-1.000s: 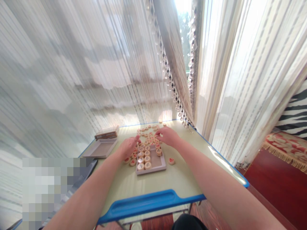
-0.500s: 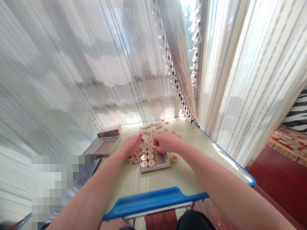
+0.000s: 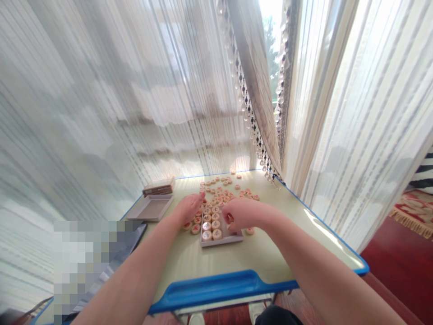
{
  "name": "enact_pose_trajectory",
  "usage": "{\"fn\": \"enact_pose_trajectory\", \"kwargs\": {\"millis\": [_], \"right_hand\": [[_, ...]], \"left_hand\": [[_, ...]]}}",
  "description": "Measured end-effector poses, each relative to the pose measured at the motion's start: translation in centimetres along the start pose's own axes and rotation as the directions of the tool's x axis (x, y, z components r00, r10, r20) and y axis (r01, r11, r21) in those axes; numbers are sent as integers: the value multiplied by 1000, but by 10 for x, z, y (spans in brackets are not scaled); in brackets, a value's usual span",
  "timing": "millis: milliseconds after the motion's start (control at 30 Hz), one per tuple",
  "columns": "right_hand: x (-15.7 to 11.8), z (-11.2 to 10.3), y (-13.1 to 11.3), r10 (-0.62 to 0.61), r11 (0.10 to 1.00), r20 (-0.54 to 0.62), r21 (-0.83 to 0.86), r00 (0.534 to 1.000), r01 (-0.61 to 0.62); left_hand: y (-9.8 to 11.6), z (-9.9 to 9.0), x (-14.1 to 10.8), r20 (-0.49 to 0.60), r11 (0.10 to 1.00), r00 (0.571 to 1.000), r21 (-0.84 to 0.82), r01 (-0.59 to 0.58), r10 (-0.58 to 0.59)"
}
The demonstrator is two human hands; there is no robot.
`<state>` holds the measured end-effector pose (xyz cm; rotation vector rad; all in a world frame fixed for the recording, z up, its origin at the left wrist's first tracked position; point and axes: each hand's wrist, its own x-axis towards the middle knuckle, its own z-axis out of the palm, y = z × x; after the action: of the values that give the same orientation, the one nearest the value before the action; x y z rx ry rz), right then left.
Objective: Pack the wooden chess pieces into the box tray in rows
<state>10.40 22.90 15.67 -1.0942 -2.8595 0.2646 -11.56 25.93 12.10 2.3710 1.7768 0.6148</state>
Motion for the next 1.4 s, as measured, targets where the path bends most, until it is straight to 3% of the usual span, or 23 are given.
{"fn": "enact_pose_trajectory", "kwargs": {"millis": [233, 367, 533, 767, 1067, 1233, 1400], "right_hand": [[1, 7, -6, -6, 1000, -1, -28, 1000, 6], [0, 6, -7, 13, 998, 50, -55, 999, -10], [-3, -3, -9, 44, 998, 134, 27, 990, -48], [-5, -6, -3, 89, 995, 70, 37, 994, -92], [-3, -7, -5, 77, 995, 202, 49, 976, -88], [-4, -8, -4, 95, 994, 161, 43, 982, -104], [-2, -5, 0, 102, 990, 194, 77, 976, -119]], "left_hand": [[-2, 1, 4, 5, 999, 999, 23, -44, 44], [-3, 2, 5, 10, 999, 1000, 27, -21, 20], [-4, 3, 5, 6, 999, 1000, 42, -26, 26], [-4, 3, 6, 5, 998, 999, 55, -39, 38], [-5, 4, 8, 5, 991, 997, 109, -76, 76], [-2, 3, 6, 0, 992, 997, 101, -72, 73], [0, 2, 6, 16, 989, 996, 117, -93, 91]]}}
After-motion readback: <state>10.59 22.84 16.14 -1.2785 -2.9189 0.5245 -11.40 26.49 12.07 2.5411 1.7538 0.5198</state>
